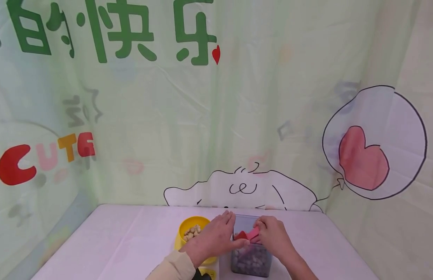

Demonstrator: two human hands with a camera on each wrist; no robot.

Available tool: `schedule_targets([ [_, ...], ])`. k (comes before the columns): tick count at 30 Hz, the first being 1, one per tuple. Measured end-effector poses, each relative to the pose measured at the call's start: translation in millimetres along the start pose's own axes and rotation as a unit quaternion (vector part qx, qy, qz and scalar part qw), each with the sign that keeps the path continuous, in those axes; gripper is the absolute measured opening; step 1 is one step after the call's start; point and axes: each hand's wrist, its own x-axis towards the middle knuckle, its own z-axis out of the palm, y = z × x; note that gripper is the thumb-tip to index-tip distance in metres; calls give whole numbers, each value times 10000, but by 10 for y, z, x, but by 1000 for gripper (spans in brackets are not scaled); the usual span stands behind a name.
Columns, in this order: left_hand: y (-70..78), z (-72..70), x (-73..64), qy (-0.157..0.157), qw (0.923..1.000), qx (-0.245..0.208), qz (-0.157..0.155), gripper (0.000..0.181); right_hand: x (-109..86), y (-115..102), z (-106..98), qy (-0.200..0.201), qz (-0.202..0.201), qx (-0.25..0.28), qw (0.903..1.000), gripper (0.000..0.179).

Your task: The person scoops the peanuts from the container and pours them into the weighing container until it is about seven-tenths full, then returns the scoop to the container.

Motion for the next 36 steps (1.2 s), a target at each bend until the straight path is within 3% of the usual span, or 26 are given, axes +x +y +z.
schedule_targets([
  [6,13,-15,-9,-80,9999,-101,-58,89,-17,16,-22,7,23,-93,10000,23],
  [9,10,-7,-3,-116,9998,-113,-68,91,-10,46,-26,-126,361,454,9982,25],
  [13,10,5,5,-172,9996,-189,-122,93,-1,76,-54,-229,710,1370,9878,30],
  [19,2,2,10,-177,9996,-207,-115,92,-3,99,-113,-472,817,2302,9686,33],
  [29,6,-13,-13,-117,9994,-246,-204,93,4,162,-215,-446,1198,2451,9610,37],
  [36,11,10,-4,-71,9998,-102,-178,94,-31,225,-297,-545,1345,2911,9456,43],
])
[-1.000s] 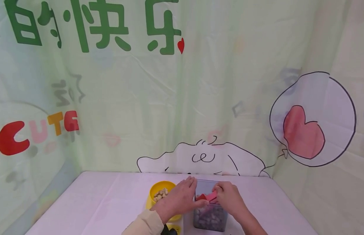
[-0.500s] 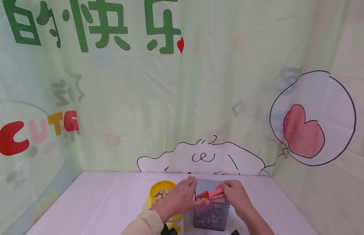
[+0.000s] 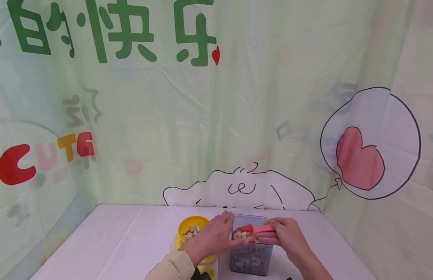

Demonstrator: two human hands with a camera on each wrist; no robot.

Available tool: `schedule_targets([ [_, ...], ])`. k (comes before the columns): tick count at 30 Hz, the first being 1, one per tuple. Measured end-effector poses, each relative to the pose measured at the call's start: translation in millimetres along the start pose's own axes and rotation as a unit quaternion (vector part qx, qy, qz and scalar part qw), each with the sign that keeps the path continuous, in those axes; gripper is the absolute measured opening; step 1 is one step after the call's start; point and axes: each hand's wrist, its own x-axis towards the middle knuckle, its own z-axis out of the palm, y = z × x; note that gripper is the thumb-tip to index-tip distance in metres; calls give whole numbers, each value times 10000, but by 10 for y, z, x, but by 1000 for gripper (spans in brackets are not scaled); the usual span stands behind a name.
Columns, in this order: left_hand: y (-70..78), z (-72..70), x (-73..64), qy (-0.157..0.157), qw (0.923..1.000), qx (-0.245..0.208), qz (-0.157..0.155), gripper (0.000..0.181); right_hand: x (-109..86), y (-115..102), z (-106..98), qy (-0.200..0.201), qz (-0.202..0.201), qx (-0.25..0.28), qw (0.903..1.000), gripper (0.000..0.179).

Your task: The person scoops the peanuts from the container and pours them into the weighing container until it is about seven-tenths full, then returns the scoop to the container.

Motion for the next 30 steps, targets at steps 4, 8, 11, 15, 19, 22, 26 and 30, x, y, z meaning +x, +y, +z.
schedule_targets([
  [4,-1,5,4,27,10000,50,10,94,-20,20,-49,-59,54,323,9994,46],
  [8,1,7,4,47,10000,45,19,93,-18,53,-100,-92,53,593,9982,47],
  [11,2,15,10,85,10000,41,10,93,-9,69,-134,-76,67,697,9975,48],
  [15,1,28,9,117,9999,-15,-30,94,-1,78,-173,-67,66,773,9970,48],
  [19,2,34,4,91,9998,-166,-45,97,-12,89,-225,-88,58,935,9956,47],
  [22,1,34,-8,65,9994,-334,-75,98,-20,99,-261,-102,60,1090,9940,47],
  [26,-13,21,-31,109,9988,-470,-73,100,-23,96,-306,-115,38,1251,9921,47],
  [30,-62,-17,-65,143,9983,-569,39,102,-32,78,-343,-126,7,1431,9896,45],
])
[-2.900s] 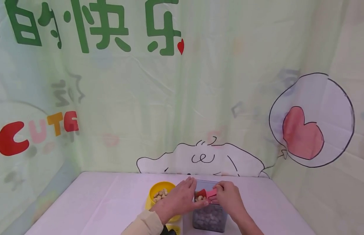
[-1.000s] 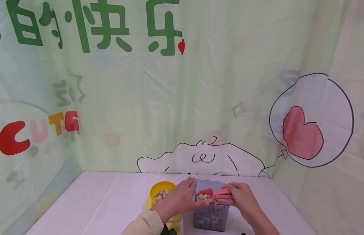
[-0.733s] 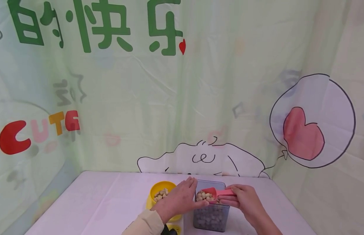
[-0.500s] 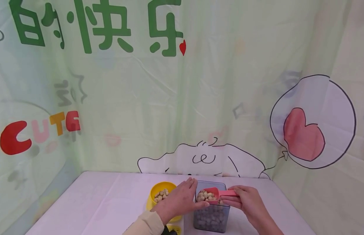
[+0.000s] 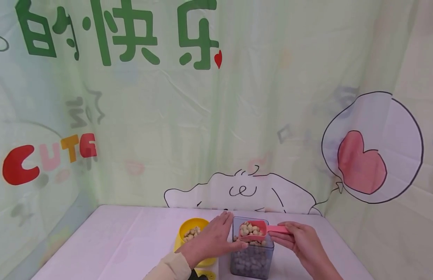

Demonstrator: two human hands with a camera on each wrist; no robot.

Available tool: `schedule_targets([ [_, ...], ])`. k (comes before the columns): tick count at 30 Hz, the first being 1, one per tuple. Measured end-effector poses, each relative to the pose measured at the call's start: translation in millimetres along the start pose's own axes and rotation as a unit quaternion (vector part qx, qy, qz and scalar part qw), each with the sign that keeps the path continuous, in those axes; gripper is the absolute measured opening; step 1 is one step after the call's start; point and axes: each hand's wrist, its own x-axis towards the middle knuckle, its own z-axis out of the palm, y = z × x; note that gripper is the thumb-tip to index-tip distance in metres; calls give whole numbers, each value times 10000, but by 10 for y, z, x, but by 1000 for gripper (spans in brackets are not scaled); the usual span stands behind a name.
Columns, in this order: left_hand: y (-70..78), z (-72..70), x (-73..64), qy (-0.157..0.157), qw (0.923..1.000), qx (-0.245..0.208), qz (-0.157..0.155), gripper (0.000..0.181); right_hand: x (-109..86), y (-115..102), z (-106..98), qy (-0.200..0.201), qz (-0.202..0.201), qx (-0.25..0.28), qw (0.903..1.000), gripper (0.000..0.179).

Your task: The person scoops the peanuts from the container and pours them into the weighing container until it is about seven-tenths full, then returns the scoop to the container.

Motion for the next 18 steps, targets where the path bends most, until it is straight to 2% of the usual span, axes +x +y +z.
schedule_targets([
  [8,-121,-120,-122,-46,9995,-307,-54,107,0,-34,-18,-13,98,428,9990,45],
  [18,-366,-201,-278,178,9993,-316,-31,105,13,-38,55,-228,164,752,9968,45],
])
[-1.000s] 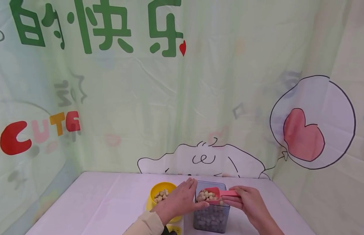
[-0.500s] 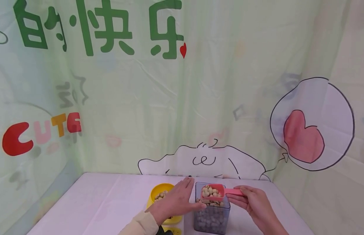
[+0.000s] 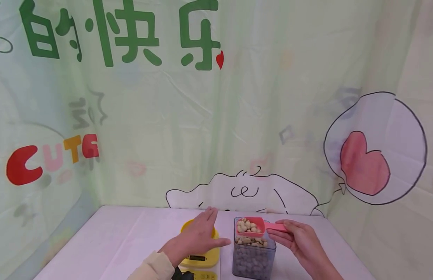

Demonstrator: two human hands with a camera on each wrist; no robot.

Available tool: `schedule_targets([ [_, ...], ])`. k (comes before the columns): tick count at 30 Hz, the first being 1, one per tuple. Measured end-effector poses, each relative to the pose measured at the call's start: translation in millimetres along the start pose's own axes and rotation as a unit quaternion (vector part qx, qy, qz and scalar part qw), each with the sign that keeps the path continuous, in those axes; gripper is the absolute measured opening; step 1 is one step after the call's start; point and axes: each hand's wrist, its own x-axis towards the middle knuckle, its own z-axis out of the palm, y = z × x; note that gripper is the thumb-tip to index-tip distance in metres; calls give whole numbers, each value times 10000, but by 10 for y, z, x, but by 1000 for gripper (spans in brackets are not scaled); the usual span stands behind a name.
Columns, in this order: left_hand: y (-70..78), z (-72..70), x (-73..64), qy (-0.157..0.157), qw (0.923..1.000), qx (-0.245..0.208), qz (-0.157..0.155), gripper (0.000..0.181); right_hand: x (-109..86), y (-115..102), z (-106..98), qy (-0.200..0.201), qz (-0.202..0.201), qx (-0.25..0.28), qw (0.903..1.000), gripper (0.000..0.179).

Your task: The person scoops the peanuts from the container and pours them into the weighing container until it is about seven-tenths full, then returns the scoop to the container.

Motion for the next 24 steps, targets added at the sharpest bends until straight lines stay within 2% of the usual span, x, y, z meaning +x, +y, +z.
schedule_targets([
  [8,-210,-47,-58,115,9993,51,-341,107,37,36,157,-112,8,-61,9999,49],
  [15,-371,-52,-126,236,9986,-4,-473,108,90,71,304,-186,8,-97,9998,51],
  [19,-482,-30,-161,287,9979,-109,-566,109,120,104,409,-246,-86,-230,9994,49],
  [24,-597,-8,-224,410,9972,23,-626,107,165,135,566,-150,-154,-544,9983,49],
])
